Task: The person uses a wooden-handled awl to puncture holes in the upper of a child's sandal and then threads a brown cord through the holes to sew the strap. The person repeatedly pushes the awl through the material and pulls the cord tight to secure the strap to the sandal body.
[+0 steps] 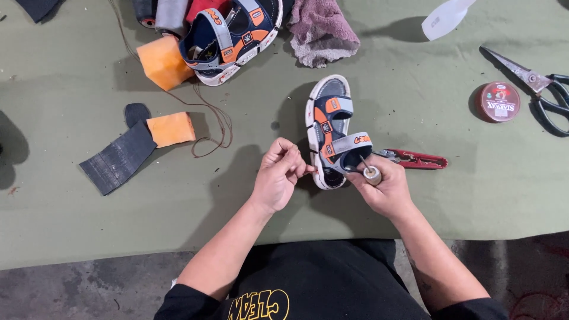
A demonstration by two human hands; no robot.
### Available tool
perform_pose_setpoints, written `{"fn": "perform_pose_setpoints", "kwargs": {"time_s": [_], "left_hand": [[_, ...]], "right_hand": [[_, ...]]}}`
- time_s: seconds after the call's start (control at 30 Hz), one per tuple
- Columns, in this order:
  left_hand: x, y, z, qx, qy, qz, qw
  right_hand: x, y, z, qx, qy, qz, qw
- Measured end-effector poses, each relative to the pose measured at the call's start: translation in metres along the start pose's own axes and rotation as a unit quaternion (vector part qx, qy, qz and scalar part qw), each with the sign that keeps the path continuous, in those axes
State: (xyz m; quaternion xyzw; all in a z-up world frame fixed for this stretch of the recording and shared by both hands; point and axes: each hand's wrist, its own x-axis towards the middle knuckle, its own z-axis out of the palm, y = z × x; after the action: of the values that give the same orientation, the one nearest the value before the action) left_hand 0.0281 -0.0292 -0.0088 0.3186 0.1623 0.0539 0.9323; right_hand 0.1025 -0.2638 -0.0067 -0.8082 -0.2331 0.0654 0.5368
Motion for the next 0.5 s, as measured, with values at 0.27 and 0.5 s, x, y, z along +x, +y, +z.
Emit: {"fn": "perform_pose_setpoints", "kwargs": {"time_s": [0.27, 0.5], "left_hand": [[0.007, 0.004, -0.008, 0.000, 0.025, 0.023, 0.999], [0.009, 0.022, -0.026, 0.067, 0.066, 0.092, 0.991]], "right_hand": [[-0.002, 0.010, 0.004, -0.009, 0.003, -0.012, 1.000], [-0.003, 0.016, 0.001, 0.014, 0.007, 0.011, 1.000]]}}
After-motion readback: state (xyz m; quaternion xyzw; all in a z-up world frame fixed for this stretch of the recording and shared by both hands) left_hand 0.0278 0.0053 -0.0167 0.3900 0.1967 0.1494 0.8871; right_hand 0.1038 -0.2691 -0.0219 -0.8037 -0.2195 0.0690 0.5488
